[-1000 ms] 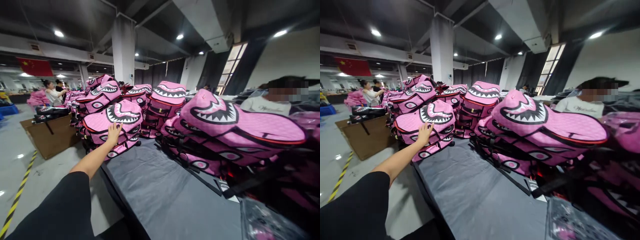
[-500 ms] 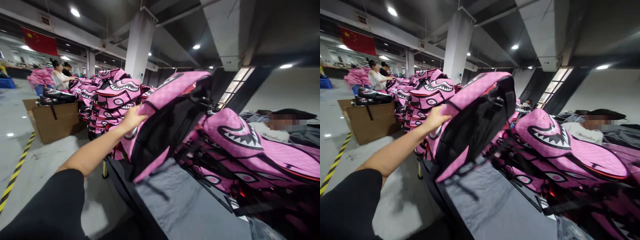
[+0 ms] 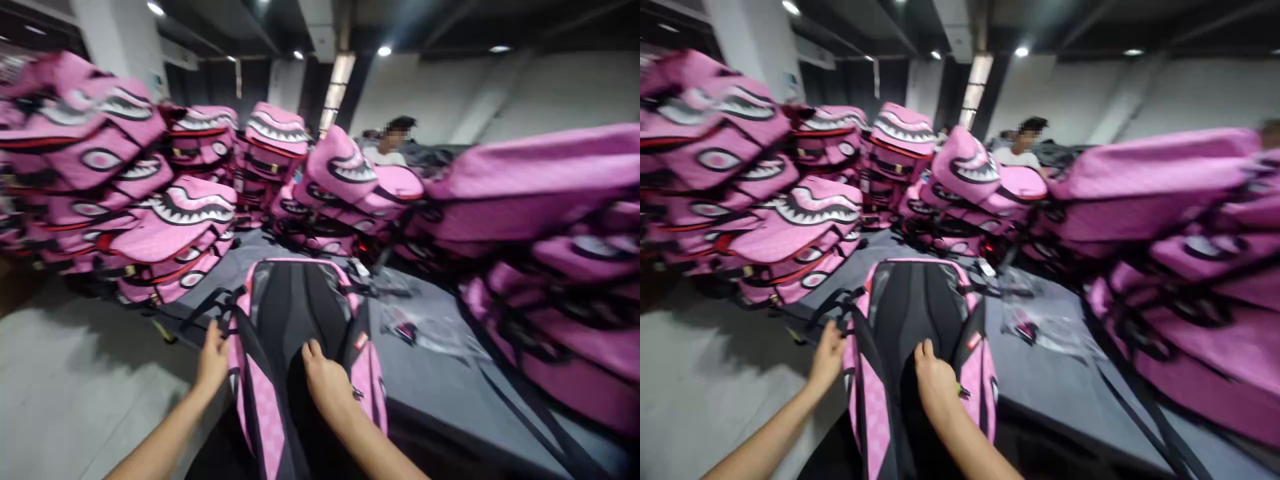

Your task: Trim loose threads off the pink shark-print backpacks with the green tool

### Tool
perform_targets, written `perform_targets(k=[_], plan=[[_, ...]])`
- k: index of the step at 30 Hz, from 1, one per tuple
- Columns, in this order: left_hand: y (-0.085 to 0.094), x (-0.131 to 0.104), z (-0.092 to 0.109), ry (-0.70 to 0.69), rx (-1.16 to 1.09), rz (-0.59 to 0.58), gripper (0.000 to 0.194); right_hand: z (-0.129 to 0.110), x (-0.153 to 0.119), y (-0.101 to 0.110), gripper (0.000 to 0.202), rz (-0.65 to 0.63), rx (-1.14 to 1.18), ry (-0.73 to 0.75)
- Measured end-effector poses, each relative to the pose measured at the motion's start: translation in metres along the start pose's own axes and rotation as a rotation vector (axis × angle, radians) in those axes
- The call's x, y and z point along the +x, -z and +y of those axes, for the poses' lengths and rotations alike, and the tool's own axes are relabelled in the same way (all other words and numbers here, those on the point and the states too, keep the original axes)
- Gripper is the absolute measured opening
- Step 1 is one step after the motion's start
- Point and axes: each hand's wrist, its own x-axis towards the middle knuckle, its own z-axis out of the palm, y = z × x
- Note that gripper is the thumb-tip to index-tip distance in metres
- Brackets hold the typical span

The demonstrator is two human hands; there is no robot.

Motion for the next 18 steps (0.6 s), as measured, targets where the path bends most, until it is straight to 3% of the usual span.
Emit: perform_targets(k=[2,3,5,7,10,13,15,18], plan=[[-0.001,0.014,0.026,-0.154,0.034,0.047,0.061,0.009,0.003,0.009,0.054,-0.016,-0.001,-0.192],[-0.007,0.017,0.042,-0.357,0.059,0.019,0.057,0.021,0.003,0.012,0.051,-0.007,0.021,-0.294],[-0.03,0.012,0.072,-0.83,0.137,-0.27,0.05,0.051,0.002,0.015,0.045,-0.011,0.071,-0.437],[-0.059,-0.001,0.086,-1.117,0.288,-0.569,0.053,0.079,0.0,0.01,0.046,-0.053,0.161,-0.49],[-0.09,-0.016,0.071,-1.241,0.479,-0.747,0.058,0.099,-0.002,-0.01,0.044,-0.099,0.284,-0.518],[-0.102,-0.012,0.058,-1.367,0.422,-0.789,0.052,0.089,-0.008,-0.032,0.038,-0.076,0.309,-0.596],[-0.115,-0.003,0.078,-1.43,0.329,-0.752,0.046,0.077,-0.013,-0.041,0.035,-0.061,0.303,-0.628],[-0.155,0.018,0.14,-1.46,0.415,-0.714,0.043,0.071,-0.018,-0.045,0.028,-0.03,0.325,-0.603]])
